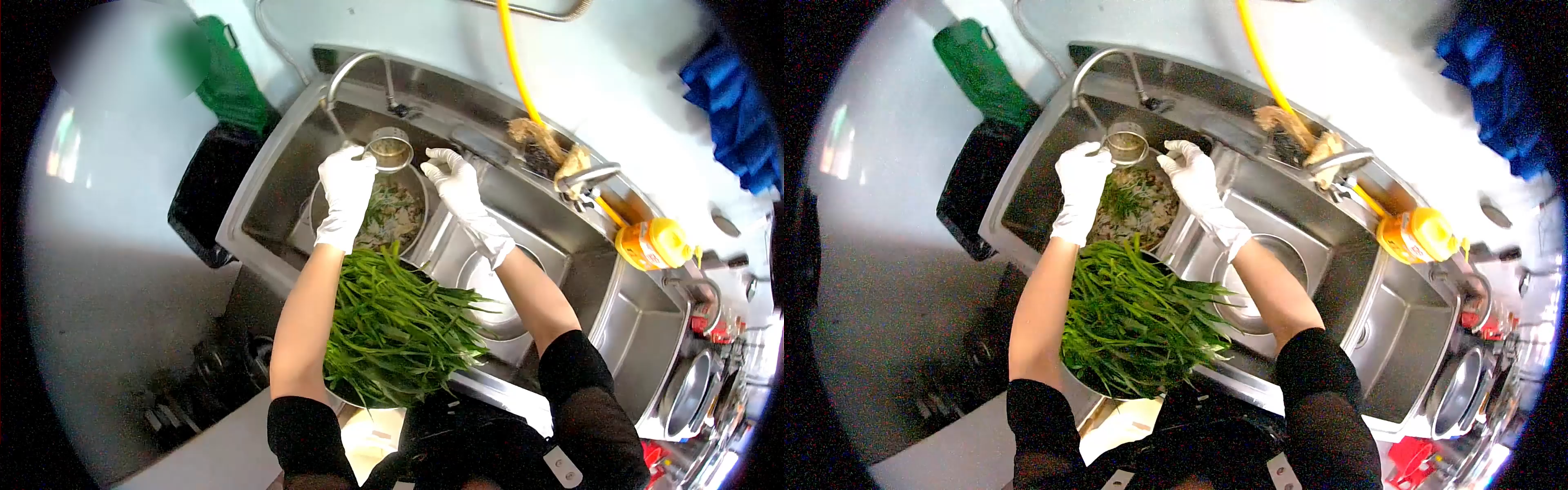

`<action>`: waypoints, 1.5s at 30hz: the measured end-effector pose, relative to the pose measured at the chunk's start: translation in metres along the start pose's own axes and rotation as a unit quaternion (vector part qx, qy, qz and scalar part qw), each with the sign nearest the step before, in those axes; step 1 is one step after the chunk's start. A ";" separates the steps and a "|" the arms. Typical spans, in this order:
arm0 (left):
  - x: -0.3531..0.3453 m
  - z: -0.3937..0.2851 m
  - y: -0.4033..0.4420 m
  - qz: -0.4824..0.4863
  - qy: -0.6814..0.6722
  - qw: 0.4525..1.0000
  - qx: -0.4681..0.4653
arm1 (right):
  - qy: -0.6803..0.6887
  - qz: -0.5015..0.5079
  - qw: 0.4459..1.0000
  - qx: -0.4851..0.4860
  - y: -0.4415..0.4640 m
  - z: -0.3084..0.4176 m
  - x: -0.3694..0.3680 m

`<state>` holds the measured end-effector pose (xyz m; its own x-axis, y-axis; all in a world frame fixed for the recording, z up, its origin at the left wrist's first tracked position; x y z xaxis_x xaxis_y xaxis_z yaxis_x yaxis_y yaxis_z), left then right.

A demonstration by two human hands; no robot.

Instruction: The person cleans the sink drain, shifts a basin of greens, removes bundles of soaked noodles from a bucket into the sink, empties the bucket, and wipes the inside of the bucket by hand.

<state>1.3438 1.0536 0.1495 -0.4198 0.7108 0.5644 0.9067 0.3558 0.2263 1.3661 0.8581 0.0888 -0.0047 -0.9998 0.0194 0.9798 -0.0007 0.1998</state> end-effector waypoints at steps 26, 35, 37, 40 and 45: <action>-0.282 -0.228 -0.437 0.522 -0.029 0.852 -0.037 | -0.336 -0.396 0.743 -0.423 -0.528 -0.212 0.695; -0.301 -0.174 -0.509 0.474 0.032 0.875 0.090 | -0.537 -0.036 0.708 -0.457 -0.530 -0.341 0.677; -0.298 -0.175 -0.512 0.465 0.038 0.881 0.080 | -0.505 0.029 0.722 -0.472 -0.523 -0.340 0.681; -0.289 -0.184 -0.513 0.435 0.017 0.895 0.098 | 0.132 -0.201 0.858 -0.453 -0.513 -0.298 0.679; -0.265 -0.231 -0.504 0.395 0.041 0.901 0.174 | 0.389 -0.202 0.838 -0.326 -0.456 -0.160 0.665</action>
<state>1.0072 0.5454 0.0694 0.3687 0.7838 0.4997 0.8478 -0.0631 -0.5265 0.9486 0.1899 -0.1462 -0.4791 -0.6259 -0.6154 0.8316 -0.0994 -0.5464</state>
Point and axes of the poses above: each hand's wrist, its own y-axis towards the middle knuckle, its own x-axis out of the back of the hand, z = x × y, the point moved 6 cm from there along y, towards the middle knuckle, and after that the axes turned 7 degrees about y, right-handed, at the moved point
